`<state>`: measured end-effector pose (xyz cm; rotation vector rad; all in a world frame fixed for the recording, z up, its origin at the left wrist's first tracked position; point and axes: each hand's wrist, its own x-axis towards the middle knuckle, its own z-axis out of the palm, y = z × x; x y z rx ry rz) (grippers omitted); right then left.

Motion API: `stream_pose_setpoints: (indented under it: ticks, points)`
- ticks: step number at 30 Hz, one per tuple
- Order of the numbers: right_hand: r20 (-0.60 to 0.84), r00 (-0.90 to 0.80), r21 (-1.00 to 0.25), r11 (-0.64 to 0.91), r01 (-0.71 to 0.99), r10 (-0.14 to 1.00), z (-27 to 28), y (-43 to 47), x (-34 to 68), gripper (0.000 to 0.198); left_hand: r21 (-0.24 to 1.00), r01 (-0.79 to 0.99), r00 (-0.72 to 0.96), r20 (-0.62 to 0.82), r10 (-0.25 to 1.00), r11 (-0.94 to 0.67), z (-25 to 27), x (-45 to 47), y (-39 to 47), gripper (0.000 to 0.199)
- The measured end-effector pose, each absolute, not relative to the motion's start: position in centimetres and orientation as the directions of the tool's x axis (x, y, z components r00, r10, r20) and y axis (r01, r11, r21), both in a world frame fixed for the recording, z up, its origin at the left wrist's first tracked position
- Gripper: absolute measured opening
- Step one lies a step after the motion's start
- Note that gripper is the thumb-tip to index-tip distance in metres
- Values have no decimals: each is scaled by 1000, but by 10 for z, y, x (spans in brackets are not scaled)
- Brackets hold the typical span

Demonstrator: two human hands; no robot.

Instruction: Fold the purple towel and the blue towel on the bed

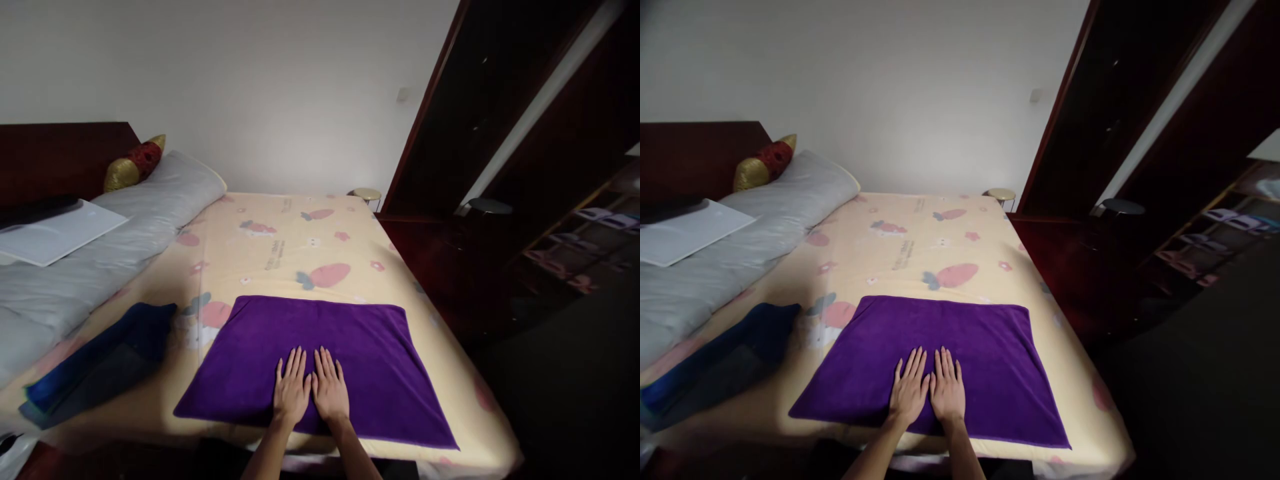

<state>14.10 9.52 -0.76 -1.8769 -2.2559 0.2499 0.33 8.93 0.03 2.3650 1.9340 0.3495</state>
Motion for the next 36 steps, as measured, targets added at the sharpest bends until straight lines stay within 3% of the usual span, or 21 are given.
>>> stream_pose_setpoints:
  ticks: [10, 15, 20, 23, 26, 30, 33, 36]
  points:
    - [54, -178, -349, 185, 919, 983, -1, 96, 151, 54, 175, 959, 203, 124, 971, -223, -5, -19, 92, 57]
    - [47, -107, -318, 116, 941, 993, -2, 94, 192, 57, 135, 988, 72, 71, 995, -81, -5, -80, 85, 58]
    - [84, 96, -202, -77, 976, 992, -16, 84, 286, 62, -15, 985, -172, 9, 985, 172, 6, -165, 68, 64]
    - [114, 154, -210, -128, 969, 982, -33, 71, 352, 66, -118, 964, -244, -22, 970, 240, 15, -201, 55, 63]
    - [121, 116, -234, -85, 969, 986, -49, 59, 400, 58, -174, 958, -235, -16, 972, 229, 19, -218, 47, 62]
    - [207, 67, -162, -33, 986, 976, -49, 59, 409, 55, -115, 981, -149, 92, 985, 159, 19, -218, 54, 60]
    - [274, 71, -119, -39, 992, 959, -31, 73, 373, 64, -31, 1000, 6, 150, 989, -1, 19, -200, 70, 58]
    - [266, -62, -132, 100, 986, 962, -12, 92, 314, 61, 9, 979, 199, 207, 958, -205, 26, -160, 90, 57]
